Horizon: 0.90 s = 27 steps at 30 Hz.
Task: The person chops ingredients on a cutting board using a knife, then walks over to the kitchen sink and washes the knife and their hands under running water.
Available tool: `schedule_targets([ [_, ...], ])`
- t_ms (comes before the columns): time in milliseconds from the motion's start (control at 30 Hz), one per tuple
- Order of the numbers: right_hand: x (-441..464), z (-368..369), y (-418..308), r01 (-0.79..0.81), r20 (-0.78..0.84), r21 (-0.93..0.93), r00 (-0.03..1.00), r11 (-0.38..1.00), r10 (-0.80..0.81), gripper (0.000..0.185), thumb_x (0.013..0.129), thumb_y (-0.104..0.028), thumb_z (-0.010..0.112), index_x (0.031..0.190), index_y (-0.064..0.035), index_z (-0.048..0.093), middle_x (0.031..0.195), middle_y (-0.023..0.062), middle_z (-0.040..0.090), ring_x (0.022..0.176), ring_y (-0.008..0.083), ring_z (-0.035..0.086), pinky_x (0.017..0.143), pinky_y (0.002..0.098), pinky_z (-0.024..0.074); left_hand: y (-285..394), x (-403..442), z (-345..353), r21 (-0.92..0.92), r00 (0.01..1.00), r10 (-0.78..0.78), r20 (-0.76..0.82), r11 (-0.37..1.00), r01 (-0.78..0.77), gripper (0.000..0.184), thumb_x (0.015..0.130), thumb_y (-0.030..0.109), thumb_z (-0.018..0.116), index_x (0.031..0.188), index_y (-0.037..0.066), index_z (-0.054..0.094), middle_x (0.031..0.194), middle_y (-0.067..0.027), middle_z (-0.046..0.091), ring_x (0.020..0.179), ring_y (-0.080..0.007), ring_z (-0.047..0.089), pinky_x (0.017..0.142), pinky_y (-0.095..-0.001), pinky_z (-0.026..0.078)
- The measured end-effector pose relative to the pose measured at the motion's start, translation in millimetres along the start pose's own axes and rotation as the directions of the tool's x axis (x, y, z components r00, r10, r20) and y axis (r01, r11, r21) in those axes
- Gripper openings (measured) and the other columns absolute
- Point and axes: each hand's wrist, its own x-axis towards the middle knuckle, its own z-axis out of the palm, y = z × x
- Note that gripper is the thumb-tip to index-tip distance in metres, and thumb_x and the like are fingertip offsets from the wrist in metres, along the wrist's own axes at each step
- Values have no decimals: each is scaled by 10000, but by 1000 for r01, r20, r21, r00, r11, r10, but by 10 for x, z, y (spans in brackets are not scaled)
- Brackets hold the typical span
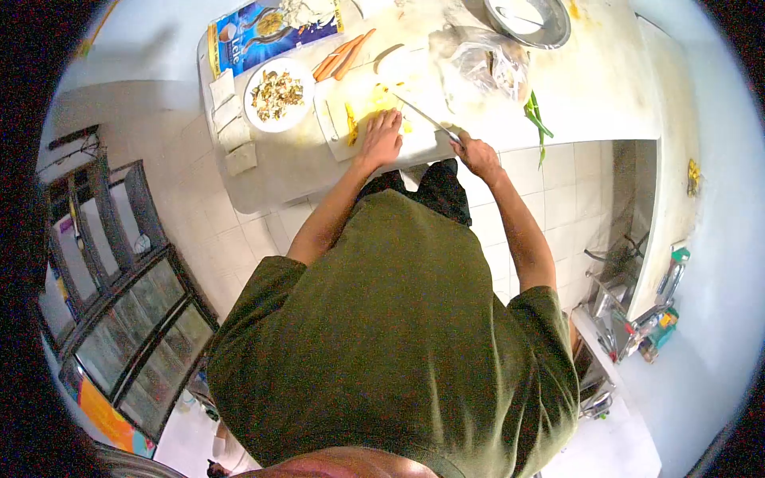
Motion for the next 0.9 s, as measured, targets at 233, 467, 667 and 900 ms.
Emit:
schedule_targets([
  [233, 107, 191, 360, 176, -41, -15, 983, 984, -176, 335, 1006, -365, 520, 1232, -118, 511, 732, 172, 675, 608, 405, 649, 498, 498, 493, 109, 14, 78, 45, 995, -72, -69, 996, 75, 588, 900, 215, 555, 1427, -10, 427, 1496, -177, 413, 1406, -388, 355, 1144, -566, 287],
  [467, 331, 388, 459, 116, 50, 45, 992, 992, -119, 246, 978, -268, 506, 1079, -46, 537, 804, 230, 685, 749, 428, 687, 662, 545, 548, 272, 163, 134, 194, 978, -209, -24, 958, 210, 586, 894, 233, 576, 1419, 9, 446, 1460, -163, 443, 1384, -379, 383, 1136, -570, 295],
  [667, 197, 175, 552, 54, 164, 49, 985, 997, -61, 146, 972, -160, 476, 1063, -53, 514, 862, 228, 700, 799, 430, 702, 690, 538, 557, 412, 146, 172, 251, 962, -271, -27, 930, 269, 601, 890, 255, 597, 1424, 23, 447, 1456, -162, 444, 1389, -380, 377, 1144, -577, 273],
  [900, 333, 74, 503, 186, 143, 35, 971, 982, -189, 171, 979, -229, 521, 1040, -70, 527, 846, 176, 649, 797, 376, 657, 689, 486, 511, 462, 185, 318, 284, 943, -300, -146, 900, 331, 654, 886, 281, 605, 1441, 6, 393, 1446, -173, 442, 1348, -389, 416, 1131, -587, 293],
])
